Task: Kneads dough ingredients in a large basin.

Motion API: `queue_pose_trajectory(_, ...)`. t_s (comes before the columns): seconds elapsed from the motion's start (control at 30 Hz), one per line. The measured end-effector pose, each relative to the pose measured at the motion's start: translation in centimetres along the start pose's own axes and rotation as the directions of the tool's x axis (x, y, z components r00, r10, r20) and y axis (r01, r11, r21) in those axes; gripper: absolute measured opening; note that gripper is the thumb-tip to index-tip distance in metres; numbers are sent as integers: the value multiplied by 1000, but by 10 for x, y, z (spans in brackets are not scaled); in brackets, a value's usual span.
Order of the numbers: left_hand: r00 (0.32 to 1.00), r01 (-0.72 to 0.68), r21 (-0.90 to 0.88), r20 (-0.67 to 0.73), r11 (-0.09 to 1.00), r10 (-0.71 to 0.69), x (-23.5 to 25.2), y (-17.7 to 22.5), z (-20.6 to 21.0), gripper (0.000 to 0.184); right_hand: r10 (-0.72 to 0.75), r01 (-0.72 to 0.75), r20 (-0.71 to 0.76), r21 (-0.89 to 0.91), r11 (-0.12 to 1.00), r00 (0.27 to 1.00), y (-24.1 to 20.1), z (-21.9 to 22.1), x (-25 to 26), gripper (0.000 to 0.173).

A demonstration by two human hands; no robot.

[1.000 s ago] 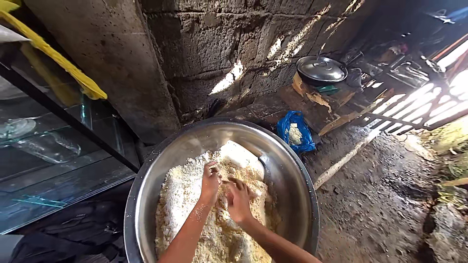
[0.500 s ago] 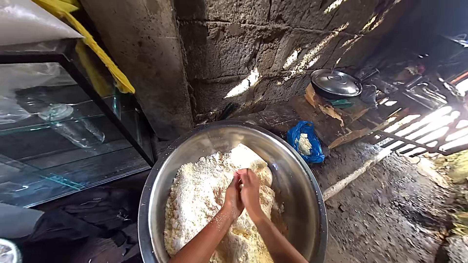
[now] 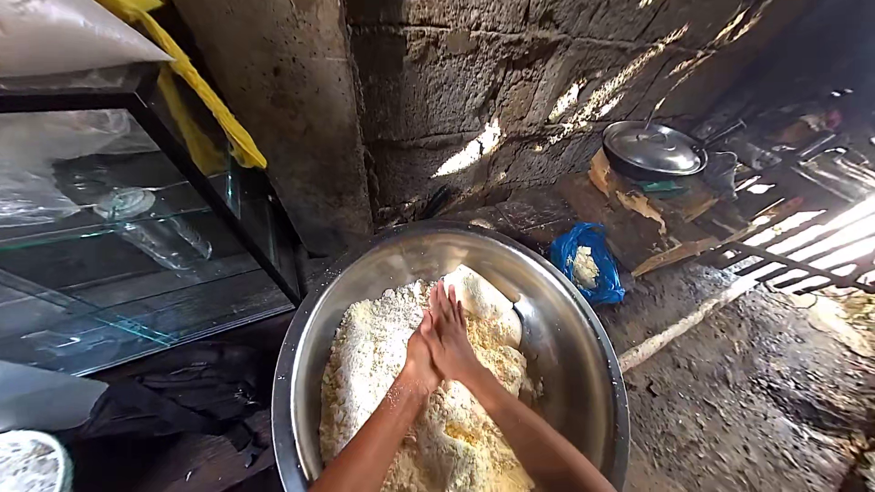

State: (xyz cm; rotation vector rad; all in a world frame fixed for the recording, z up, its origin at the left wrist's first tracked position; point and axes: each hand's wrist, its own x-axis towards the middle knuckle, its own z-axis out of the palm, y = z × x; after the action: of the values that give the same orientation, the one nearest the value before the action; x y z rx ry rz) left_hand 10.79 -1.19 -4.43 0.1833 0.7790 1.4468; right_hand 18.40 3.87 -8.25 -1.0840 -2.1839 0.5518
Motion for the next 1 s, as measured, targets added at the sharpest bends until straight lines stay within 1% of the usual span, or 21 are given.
queue_pose_trajectory(0.07,998,38,-81,-51,996,-42,2,0,3,51,176,-171,213,-45,984,961,0,-25,18,83)
queue_pose_trajectory(0.1,995,25,-59,-97,998,-31,4,3,4,49,254,-235,269,-102,967,929,2,-34,25,77)
queue_pose_trajectory(0.17,984,-43,151,-164,988,68,9,18,2,42,396,-315,278,-294,902,875,10,-41,32,70)
queue_pose_trajectory(0.23,985,-98,428,-86,898,149,13,37,-10,42,516,-366,261,-458,810,816,16,-33,24,61)
queue_pose_trajectory(0.3,979,-103,520,-96,848,178,23,47,-17,43,575,-414,308,-455,789,758,11,-20,19,60)
queue_pose_trajectory(0.33,973,-89,500,-141,861,183,27,46,-20,42,583,-453,342,-390,802,737,8,-16,19,57)
queue_pose_trajectory(0.37,966,-74,460,-187,885,178,29,42,-22,41,577,-523,365,-246,816,730,8,-13,20,52)
queue_pose_trajectory(0.4,963,-61,417,-215,907,164,32,39,-22,40,568,-605,361,-12,796,740,8,-12,20,46)
queue_pose_trajectory(0.43,962,-55,384,-228,922,152,34,35,-20,39,569,-658,344,262,706,747,5,-9,19,45)
queue_pose_trajectory(0.47,961,-59,366,-231,929,152,37,31,-19,38,581,-656,315,465,594,750,-5,-6,16,43)
queue_pose_trajectory(0.53,968,-121,353,-167,928,190,39,28,-19,41,536,-545,247,659,518,807,-39,1,7,40)
queue_pose_trajectory(0.57,971,-163,320,-113,933,209,39,29,-23,44,479,-484,226,698,528,848,-55,5,0,44)
queue_pose_trajectory(0.6,973,-193,257,-76,947,218,39,30,-28,45,400,-418,198,684,598,895,-66,9,-6,50)
queue_pose_trajectory(0.67,978,-186,143,-70,972,197,35,25,-35,45,237,-254,95,468,847,967,-60,19,-3,61)
queue_pose_trajectory(0.7,982,-135,103,-122,985,147,28,19,-32,44,215,-216,41,325,921,976,-46,23,6,64)
queue_pose_trajectory(0.77,972,8,85,-236,996,12,13,11,-10,43,247,-246,15,165,955,969,-23,14,31,65)
queue_pose_trajectory(0.8,975,43,84,-220,996,-23,10,7,-7,45,253,-257,45,139,956,966,-20,10,34,67)
queue_pose_trajectory(0.9,998,-59,30,12,998,58,19,16,-23,54,134,-141,70,108,984,988,-41,12,14,73)
queue_pose_trajectory(0.93,995,-91,19,46,996,90,23,17,-28,55,103,-114,97,122,986,990,-43,11,9,75)
queue_pose_trajectory(0.97,998,-68,12,-14,998,68,20,18,-26,53,114,-129,121,126,984,986,-40,9,9,74)
queue_pose_trajectory(1.0,990,-21,34,-142,999,25,15,18,-17,48,158,-173,129,114,978,979,-33,6,18,73)
